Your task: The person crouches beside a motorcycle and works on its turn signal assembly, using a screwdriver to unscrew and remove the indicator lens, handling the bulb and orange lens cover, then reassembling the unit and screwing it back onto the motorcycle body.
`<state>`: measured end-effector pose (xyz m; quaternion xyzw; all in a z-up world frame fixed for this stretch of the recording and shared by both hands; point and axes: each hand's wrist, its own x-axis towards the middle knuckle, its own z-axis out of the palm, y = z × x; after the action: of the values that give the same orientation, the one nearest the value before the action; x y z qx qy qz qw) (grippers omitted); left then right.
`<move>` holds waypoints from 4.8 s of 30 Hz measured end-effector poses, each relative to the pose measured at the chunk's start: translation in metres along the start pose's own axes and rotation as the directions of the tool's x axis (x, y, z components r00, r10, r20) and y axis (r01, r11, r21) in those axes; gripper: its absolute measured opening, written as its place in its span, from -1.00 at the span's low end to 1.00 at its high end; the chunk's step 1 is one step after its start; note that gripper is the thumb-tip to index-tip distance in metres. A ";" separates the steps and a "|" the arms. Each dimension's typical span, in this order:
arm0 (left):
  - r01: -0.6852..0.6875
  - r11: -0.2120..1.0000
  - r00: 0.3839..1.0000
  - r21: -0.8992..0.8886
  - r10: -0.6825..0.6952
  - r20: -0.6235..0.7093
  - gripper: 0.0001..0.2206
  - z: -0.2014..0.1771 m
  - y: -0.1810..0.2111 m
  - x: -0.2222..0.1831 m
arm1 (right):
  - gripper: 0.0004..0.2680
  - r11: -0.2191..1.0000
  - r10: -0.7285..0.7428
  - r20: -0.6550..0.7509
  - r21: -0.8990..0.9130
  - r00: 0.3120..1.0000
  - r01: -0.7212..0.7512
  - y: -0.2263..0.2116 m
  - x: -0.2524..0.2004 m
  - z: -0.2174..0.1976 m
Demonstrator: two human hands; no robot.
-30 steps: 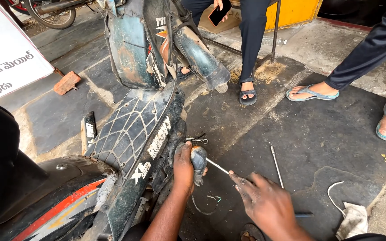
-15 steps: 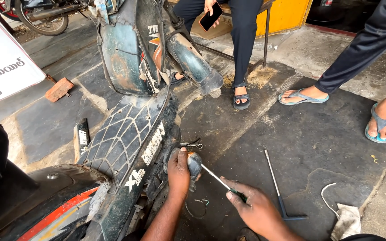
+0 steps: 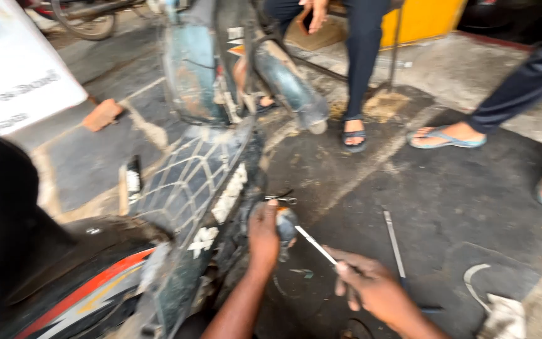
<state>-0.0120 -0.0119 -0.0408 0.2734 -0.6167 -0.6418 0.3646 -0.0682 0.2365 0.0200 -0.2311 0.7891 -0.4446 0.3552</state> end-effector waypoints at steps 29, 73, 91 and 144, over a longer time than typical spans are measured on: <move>0.044 0.999 0.998 -0.026 -0.043 0.052 -0.69 0.000 0.038 -0.020 | -0.64 0.996 0.090 -0.015 -0.002 0.996 -0.090 0.053 0.032 0.018; 0.421 0.749 0.902 -0.512 -0.407 0.146 -0.65 -0.022 0.041 0.001 | -0.69 0.627 -0.545 -0.150 -0.726 0.825 0.282 -0.049 -0.047 0.035; 0.289 0.909 0.940 -0.300 -0.329 -0.089 -0.62 -0.012 0.046 0.002 | -0.68 0.323 -0.919 -0.152 -0.820 0.365 0.473 0.032 0.003 0.043; 0.307 0.891 0.951 -0.334 -0.292 0.097 -0.72 0.002 0.036 -0.013 | -0.63 0.602 -0.560 -0.241 -0.775 0.793 0.191 -0.008 -0.013 0.018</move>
<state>-0.0010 0.0008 -0.0060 0.2829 -0.4528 -0.7943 0.2899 -0.0453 0.2317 0.0250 -0.4038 0.8881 -0.2089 -0.0675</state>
